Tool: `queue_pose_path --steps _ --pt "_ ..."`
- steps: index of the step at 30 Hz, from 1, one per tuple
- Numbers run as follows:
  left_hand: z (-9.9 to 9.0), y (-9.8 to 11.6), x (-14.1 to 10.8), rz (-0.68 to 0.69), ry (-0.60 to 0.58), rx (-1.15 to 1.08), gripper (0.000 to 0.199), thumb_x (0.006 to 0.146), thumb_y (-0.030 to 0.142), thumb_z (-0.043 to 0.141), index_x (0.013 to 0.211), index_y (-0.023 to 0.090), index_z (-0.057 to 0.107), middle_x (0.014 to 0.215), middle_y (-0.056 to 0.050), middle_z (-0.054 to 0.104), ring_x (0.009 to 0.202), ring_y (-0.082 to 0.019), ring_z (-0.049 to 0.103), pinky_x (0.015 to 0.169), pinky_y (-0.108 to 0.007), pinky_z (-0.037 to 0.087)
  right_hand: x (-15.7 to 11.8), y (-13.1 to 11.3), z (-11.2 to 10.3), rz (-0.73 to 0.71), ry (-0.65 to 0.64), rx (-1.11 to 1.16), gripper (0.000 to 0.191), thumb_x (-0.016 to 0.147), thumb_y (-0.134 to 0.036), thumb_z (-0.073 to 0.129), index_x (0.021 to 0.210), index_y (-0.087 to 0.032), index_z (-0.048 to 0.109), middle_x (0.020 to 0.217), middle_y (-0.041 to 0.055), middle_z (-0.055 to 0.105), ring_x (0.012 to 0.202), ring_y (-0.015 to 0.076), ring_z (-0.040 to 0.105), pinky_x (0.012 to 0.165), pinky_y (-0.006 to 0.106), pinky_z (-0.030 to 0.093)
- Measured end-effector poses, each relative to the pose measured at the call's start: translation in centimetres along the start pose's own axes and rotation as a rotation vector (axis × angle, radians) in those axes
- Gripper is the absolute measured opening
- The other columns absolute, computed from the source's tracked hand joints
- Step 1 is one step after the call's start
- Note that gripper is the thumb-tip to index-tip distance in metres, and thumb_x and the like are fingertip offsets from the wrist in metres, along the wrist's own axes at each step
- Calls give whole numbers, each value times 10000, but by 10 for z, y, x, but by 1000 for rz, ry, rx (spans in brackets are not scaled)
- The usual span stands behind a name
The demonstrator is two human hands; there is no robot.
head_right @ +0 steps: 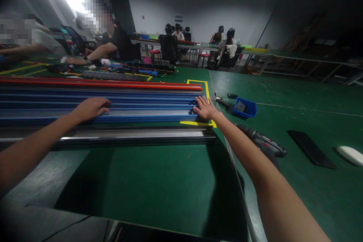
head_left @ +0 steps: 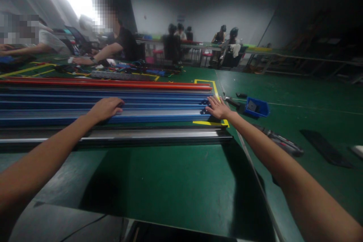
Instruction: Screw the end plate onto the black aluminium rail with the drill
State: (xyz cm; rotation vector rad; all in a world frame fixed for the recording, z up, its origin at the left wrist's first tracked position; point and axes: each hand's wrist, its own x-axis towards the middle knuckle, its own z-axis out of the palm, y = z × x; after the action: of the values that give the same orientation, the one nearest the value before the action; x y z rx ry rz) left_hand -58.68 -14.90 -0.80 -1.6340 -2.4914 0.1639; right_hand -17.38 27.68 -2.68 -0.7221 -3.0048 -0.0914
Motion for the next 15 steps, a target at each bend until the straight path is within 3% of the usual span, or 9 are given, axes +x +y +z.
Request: queue_pose_path --steps 4,10,15 --pt "3 -3 1 27 57 0 651 991 455 362 1432 40 600 1465 -278 600 1374 -408 520 1139 -545 412 2 0 -1 -1 0 3 772 1081 -591 237 1692 -120 256 1760 148 242 1643 350 148 1326 585 149" --pt "11 -13 7 50 -3 -60 636 1007 506 371 1391 101 674 1419 -224 672 1333 -384 600 1129 -505 438 3 3 0 -15 16 13 724 1086 -582 253 1654 -142 345 1718 176 347 1578 364 348 1281 552 300" --pt "8 -11 7 48 -33 -37 639 1003 443 400 1436 34 630 1426 -240 666 1304 -361 612 1098 -479 449 6 5 2 -17 35 25 710 1083 -597 250 1630 -169 392 1697 167 388 1551 383 386 1258 560 326"
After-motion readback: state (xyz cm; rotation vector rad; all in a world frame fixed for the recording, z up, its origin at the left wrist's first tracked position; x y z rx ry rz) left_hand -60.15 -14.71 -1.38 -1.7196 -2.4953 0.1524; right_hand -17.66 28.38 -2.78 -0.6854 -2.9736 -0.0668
